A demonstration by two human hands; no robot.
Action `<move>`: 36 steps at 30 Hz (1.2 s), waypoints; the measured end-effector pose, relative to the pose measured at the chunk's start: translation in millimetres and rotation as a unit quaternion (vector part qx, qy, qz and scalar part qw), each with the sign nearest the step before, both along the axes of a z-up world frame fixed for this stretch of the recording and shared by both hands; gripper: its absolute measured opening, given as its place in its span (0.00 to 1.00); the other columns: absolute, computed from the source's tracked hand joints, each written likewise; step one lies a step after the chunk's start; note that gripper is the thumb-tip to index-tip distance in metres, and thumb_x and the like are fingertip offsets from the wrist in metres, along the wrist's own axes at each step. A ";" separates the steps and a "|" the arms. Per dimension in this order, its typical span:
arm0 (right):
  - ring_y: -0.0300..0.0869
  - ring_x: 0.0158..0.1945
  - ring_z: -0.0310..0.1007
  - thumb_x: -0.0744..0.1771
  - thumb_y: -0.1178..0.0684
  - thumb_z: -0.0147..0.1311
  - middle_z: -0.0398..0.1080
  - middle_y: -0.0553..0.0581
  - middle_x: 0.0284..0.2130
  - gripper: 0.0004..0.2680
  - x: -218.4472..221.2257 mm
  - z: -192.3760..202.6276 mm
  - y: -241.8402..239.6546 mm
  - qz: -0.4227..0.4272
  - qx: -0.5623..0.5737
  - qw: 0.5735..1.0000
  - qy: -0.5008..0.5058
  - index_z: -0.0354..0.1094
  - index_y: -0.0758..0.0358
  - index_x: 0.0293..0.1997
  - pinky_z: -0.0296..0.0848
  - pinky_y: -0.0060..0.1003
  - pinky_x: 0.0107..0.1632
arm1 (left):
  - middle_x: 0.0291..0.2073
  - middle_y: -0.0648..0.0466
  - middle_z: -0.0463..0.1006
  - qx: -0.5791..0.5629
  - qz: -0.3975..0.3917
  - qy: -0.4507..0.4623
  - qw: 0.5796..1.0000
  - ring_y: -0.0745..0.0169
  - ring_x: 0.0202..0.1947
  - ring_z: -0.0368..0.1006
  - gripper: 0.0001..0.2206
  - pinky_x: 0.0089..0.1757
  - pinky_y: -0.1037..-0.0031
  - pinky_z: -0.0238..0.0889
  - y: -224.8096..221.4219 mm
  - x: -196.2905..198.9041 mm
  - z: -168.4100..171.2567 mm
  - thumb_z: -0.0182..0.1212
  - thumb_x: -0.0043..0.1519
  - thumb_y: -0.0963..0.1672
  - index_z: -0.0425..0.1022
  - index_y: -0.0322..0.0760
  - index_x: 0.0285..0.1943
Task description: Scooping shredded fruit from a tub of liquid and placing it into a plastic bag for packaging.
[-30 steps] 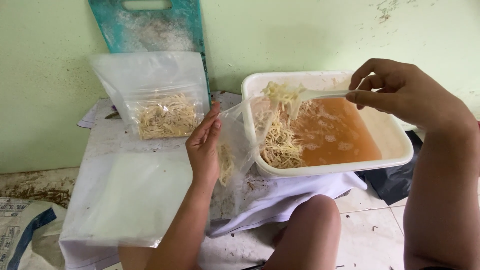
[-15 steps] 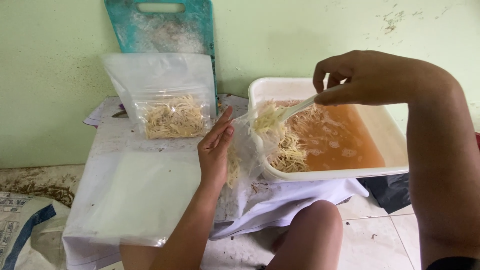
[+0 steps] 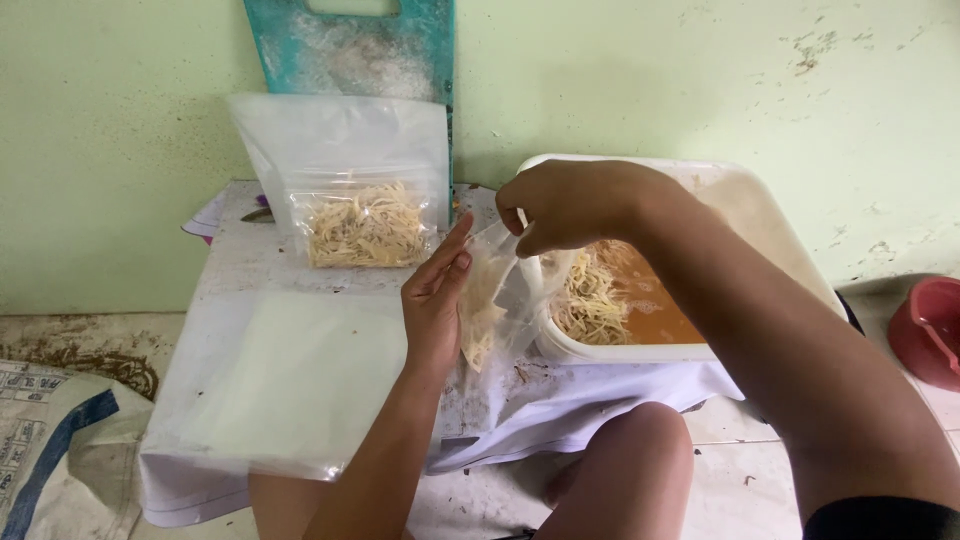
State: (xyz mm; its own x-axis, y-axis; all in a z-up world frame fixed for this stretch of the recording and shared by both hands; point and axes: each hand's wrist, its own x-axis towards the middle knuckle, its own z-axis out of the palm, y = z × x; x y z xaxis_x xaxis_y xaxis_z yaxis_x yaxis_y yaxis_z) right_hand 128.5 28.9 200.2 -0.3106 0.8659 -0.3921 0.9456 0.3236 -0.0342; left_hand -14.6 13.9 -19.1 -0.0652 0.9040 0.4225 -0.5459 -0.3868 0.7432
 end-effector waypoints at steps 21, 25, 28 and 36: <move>0.53 0.48 0.81 0.65 0.52 0.59 0.81 0.59 0.40 0.07 -18.5 19.3 -23.1 0.006 -0.058 0.998 -0.029 0.79 0.55 0.45 0.74 0.47 0.55 | 0.66 0.44 0.72 -0.014 0.019 -0.038 0.999 0.49 0.73 0.59 0.10 0.68 0.61 0.51 -4.8 -14.6 0.3 0.58 0.69 0.40 0.79 0.43 0.57; 0.50 0.46 0.80 0.67 0.51 0.58 0.80 0.58 0.39 0.07 -20.2 -25.1 -15.5 0.016 -0.093 0.995 0.021 0.79 0.57 0.47 0.75 0.44 0.53 | 0.67 0.46 0.72 -0.015 0.026 -0.005 1.000 0.50 0.73 0.58 0.11 0.69 0.59 0.50 -6.1 -14.3 -0.6 0.57 0.69 0.41 0.78 0.42 0.58; 0.54 0.46 0.80 0.68 0.50 0.56 0.79 0.62 0.39 0.09 -18.1 -39.5 -15.3 0.063 -0.087 0.994 0.017 0.78 0.61 0.48 0.77 0.45 0.50 | 0.66 0.46 0.72 -0.016 0.018 -0.007 1.000 0.49 0.73 0.58 0.11 0.68 0.59 0.50 -8.5 -15.9 -3.4 0.58 0.68 0.40 0.79 0.43 0.57; 0.59 0.51 0.80 0.68 0.56 0.55 0.82 0.64 0.44 0.10 0.9 40.1 -48.3 -0.042 -0.015 0.997 0.064 0.77 0.60 0.53 0.74 0.55 0.59 | 0.65 0.44 0.73 -0.017 0.013 -0.041 0.999 0.49 0.71 0.62 0.11 0.68 0.61 0.53 -7.2 -12.9 -3.7 0.60 0.68 0.40 0.79 0.42 0.58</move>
State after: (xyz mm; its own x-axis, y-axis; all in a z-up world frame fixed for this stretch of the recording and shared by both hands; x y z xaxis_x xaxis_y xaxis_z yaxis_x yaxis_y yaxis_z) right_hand 129.4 -19.4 240.3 -0.2865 0.8796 -0.3798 0.9566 0.2406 -0.1643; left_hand -27.5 6.6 -22.7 -0.1223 0.9149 0.3848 -0.5950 -0.3779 0.7094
